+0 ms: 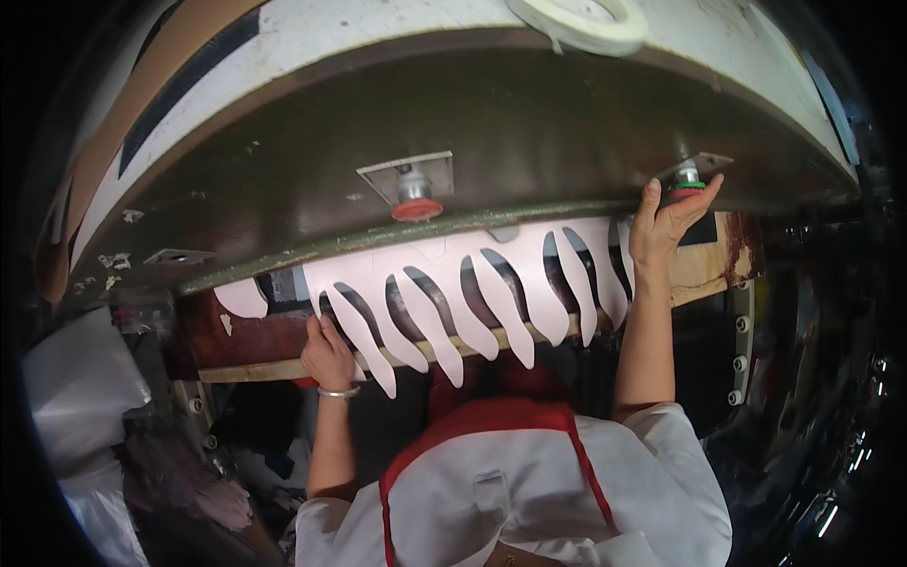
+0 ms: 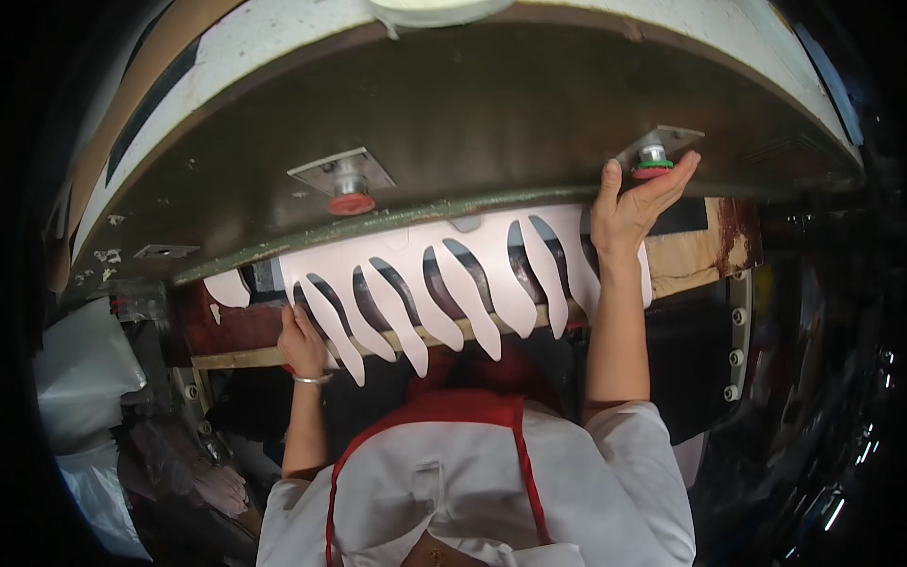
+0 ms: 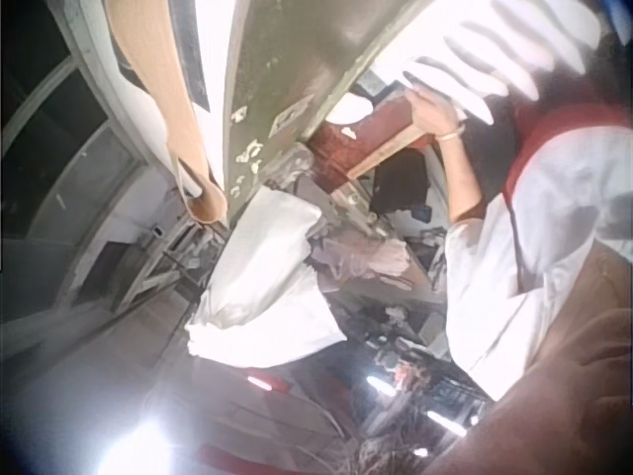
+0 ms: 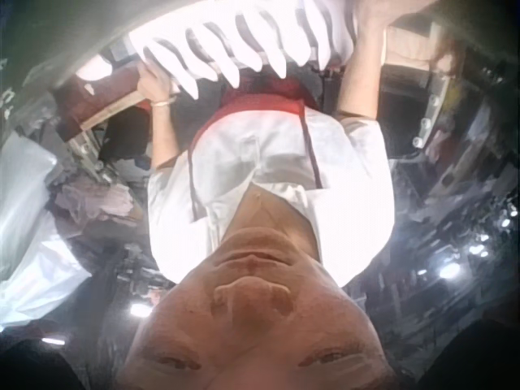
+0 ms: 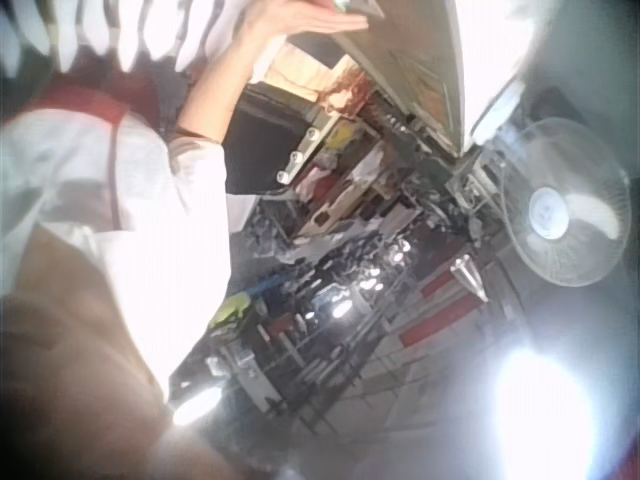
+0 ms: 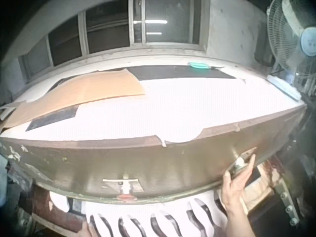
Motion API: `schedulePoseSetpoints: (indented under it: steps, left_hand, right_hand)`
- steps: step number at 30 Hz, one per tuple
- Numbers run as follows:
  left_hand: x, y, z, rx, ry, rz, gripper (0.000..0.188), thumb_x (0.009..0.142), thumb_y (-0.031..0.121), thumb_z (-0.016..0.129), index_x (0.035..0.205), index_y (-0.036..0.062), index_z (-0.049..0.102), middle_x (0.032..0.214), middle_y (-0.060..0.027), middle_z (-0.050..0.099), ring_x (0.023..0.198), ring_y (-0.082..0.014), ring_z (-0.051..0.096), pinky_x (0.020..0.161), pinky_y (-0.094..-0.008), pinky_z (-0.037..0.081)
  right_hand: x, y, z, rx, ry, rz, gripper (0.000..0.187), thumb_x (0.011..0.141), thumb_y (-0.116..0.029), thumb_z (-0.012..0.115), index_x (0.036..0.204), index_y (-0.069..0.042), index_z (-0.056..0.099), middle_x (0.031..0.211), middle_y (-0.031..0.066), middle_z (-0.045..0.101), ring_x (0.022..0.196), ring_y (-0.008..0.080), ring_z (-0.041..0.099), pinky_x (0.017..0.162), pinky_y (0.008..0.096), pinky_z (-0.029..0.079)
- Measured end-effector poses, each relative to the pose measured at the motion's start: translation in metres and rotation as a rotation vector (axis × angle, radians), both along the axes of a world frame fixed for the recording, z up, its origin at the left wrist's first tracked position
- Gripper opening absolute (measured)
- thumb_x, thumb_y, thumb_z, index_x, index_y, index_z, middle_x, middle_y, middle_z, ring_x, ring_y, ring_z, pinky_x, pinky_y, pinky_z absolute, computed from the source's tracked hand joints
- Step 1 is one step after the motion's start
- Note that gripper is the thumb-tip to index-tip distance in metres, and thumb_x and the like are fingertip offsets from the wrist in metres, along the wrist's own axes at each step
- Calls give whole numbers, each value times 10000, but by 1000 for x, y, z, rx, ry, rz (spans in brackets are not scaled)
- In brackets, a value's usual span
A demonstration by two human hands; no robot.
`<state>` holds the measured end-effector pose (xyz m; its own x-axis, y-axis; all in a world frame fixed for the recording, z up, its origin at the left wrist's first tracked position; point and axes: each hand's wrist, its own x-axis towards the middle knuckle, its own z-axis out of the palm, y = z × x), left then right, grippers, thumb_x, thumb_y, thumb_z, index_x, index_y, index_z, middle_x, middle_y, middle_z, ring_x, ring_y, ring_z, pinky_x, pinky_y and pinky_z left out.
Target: The person places sheets of white material onto a cutting machine, aligns them, and presses a button to cut multiple shoe insole shapes. The person removes the cut pieces, stacks them, and repeats the process with new sheets.
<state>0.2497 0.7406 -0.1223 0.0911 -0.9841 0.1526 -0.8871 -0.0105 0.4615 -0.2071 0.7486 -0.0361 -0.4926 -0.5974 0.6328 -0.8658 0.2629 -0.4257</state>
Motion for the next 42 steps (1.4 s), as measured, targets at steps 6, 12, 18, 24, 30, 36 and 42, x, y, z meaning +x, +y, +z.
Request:
schedulePoseSetpoints:
  steps: [6,12,18,24,30,36,42]
  left_hand:
    - [6,12,8,-1,113,54,275,976,263,444,856,66,593,630,-180,597,568,-388,591,515,-474,434]
    - [21,36,0,100,213,73,295,983,230,418,794,34,532,571,-152,549,526,-344,580,494,-447,417]
    - [36,84,4,86,342,27,285,990,235,415,848,10,517,607,-120,533,556,-303,560,525,-399,424]
    - [60,119,-9,315,331,149,370,971,303,459,1169,3,548,968,-239,648,890,-360,634,760,-424,472]
    - [66,187,-25,45,386,111,327,983,205,424,1193,-28,516,886,-235,650,765,-365,637,667,-407,480]
    - [82,215,-31,109,478,73,328,989,187,413,1203,-50,491,913,-194,639,774,-262,612,699,-346,476]
    - [83,218,-37,129,539,60,341,996,189,408,1231,-51,471,981,-183,633,830,-230,601,740,-330,473]
  right_hand:
    - [-47,90,-33,168,-625,-313,508,836,-316,696,1114,84,552,872,122,621,777,181,559,734,308,457]
    - [-39,149,-48,332,-435,-155,319,910,-239,589,766,45,608,607,109,563,565,140,471,560,341,417]
    - [17,170,-5,291,-419,-392,319,841,-124,639,1120,30,615,924,184,627,808,252,603,773,329,485]
    - [164,96,-52,436,-202,412,987,584,-235,840,1407,-54,327,1336,268,363,1267,427,317,1064,454,311]
    - [186,139,-42,381,-468,493,1017,506,-173,839,1392,-72,351,1345,229,361,1277,374,336,1059,438,321]
    - [135,172,-8,271,-987,483,1045,498,-138,826,1403,-62,308,1272,174,484,1183,275,476,1026,352,347]
    - [125,177,-34,409,-345,344,1002,505,-115,800,1383,-52,320,1353,227,328,1267,390,320,1057,442,309]
